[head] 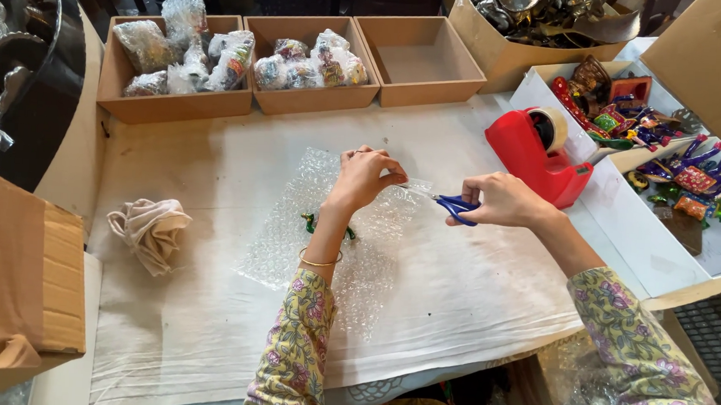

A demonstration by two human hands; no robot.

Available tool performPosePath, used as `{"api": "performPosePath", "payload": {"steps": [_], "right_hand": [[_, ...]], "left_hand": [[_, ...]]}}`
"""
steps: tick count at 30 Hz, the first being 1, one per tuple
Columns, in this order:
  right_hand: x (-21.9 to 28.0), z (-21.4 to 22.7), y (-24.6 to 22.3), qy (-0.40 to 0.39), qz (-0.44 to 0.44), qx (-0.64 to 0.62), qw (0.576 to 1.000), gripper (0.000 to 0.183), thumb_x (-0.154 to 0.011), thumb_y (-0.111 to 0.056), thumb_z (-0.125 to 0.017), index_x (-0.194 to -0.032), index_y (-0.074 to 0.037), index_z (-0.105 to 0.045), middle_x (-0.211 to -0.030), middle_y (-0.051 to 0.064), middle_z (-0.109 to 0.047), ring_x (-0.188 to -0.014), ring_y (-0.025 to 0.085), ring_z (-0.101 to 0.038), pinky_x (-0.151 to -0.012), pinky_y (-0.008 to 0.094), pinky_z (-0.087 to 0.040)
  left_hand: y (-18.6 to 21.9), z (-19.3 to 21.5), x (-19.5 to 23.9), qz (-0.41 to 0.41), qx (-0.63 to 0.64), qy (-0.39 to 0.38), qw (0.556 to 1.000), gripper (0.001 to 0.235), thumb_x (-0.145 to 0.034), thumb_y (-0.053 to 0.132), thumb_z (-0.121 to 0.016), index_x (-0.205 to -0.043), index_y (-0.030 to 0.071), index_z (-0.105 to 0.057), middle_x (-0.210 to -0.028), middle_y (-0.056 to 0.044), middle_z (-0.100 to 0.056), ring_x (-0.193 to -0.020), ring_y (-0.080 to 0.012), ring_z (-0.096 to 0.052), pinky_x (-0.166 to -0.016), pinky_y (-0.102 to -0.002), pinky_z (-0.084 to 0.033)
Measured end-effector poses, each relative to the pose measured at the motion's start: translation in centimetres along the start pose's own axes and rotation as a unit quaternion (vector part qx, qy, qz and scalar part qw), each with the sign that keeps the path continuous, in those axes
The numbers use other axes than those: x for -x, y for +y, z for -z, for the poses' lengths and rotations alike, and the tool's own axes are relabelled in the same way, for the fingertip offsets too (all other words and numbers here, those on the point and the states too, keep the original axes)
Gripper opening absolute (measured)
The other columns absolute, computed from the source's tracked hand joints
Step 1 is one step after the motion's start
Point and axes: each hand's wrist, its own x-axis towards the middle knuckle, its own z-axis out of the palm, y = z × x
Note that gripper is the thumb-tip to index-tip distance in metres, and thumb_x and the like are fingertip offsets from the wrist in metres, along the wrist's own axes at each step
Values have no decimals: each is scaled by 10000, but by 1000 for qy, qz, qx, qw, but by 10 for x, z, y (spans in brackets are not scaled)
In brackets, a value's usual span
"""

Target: Packing small decorative figurines into bubble wrap and cardboard boxes.

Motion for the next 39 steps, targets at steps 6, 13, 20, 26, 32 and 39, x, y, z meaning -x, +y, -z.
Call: {"api": "performPosePath", "payload": {"steps": [6,13,20,26,32,39], "right_hand": [[-11,-5,-1,2,16,1,1000,516,-688,-541,-854,-710,-46,-709,-628,57,-714,-592,178,-687,-589,325,-523],[-18,-10,8,-10,17,-12,1000,391,-735,-406,-844,-701,-46,-695,-622,46,-713,-583,169,-675,-565,331,-501],[-19,-11,11,-6,28,-25,999,271,-763,-285,-818,-729,-52,-685,-642,30,-722,-598,154,-681,-573,318,-502],[-14,-7,-3,-5,22,-20,1000,371,-740,-359,-851,-703,-38,-668,-631,49,-709,-591,175,-671,-570,332,-498],[-19,-5,-13,-9,15,-28,999,504,-686,-516,-870,-697,-40,-704,-625,54,-711,-594,171,-679,-578,320,-506],[-23,-6,-20,-17,-1,-30,999,506,-694,-520,-858,-708,-38,-706,-624,60,-701,-594,181,-670,-574,329,-498]], "left_hand": [[-3,-4,-2,-19,17,35,999,178,-821,382,-771,-923,253,-841,-1040,15,-680,-1108,-226,-561,-1037,-469,-331],[-4,5,0,0,16,2,1000,161,-873,379,-759,-972,277,-834,-1007,19,-684,-1104,-221,-567,-1048,-454,-341],[-11,11,2,-13,15,68,997,140,-832,320,-782,-950,267,-836,-949,63,-749,-1103,-214,-573,-1071,-484,-302],[-10,10,3,-9,-3,65,998,101,-826,293,-787,-908,259,-835,-893,74,-745,-1098,-215,-575,-1091,-489,-297],[-2,16,4,-22,10,63,998,95,-832,299,-783,-900,250,-829,-877,65,-739,-1088,-221,-574,-1087,-483,-301],[-1,14,3,-34,12,52,998,102,-828,301,-784,-897,244,-835,-872,55,-744,-1100,-226,-566,-1080,-503,-285]]}}
